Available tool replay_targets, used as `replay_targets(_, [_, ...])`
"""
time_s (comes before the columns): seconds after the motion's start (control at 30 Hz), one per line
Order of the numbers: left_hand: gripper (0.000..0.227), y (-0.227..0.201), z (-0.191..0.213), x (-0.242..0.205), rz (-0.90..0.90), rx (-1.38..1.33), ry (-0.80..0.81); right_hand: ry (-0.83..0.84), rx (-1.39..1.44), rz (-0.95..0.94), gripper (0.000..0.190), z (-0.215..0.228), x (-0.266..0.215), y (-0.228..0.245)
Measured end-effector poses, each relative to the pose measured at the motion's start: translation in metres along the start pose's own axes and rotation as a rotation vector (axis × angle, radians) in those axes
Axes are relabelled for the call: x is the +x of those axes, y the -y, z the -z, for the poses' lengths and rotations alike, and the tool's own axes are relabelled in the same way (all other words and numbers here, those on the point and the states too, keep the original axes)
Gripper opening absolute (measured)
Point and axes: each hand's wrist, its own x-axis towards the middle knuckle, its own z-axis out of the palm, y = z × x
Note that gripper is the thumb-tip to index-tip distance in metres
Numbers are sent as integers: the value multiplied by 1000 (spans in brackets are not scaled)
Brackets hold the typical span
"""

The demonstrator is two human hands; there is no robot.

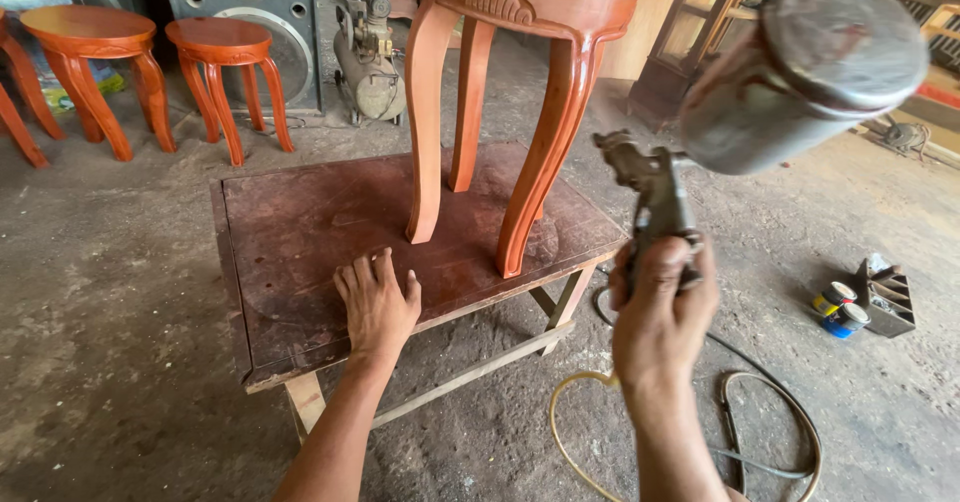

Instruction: The person uses a spray gun to apply a finish to a wooden stool, rotating the stool by hand to coat the legs and underside.

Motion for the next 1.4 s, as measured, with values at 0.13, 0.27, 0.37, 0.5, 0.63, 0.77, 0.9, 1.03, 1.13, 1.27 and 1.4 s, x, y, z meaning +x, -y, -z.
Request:
replay_targets(0.13, [58,1,-1,1,3,2,-10,93,-43,81,59,-20,-7,1])
replay_targets(0.27, [57,0,0,-1,11,-16,-31,155,-51,158,60,-28,-7,5])
replay_targets(0.37, [58,0,1,0,8,-18,-30,89,-125,69,59,-20,-2,4])
replay_targets(0.5, [59,-1,2,0,2,-13,12,24,8,86,57,4,0,1])
replay_targets(0.63, [60,-2,4,1,-7,-24,-7,-96,-11,79,56,17,-3,3])
replay_targets(0.77, [60,-3,5,0,-11,-28,-20,-89,8,61,59,11,0,1])
replay_targets(0.9, [61,-2,4,1,-15,-23,17,34,9,148,59,-10,1,-5])
replay_targets(1.03, [59,-2,3,1,-26,-12,-10,137,-74,235,57,-32,-4,-7])
replay_targets(1.13, [59,-2,4,1,-26,-36,-29,162,-60,253,57,-34,-3,-8])
replay_targets(1.27, [59,-2,6,1,-16,-37,-28,67,-22,168,59,-19,9,-12])
replay_targets(1.4, [58,-3,6,1,-28,-51,-45,-21,72,178,61,5,16,-18])
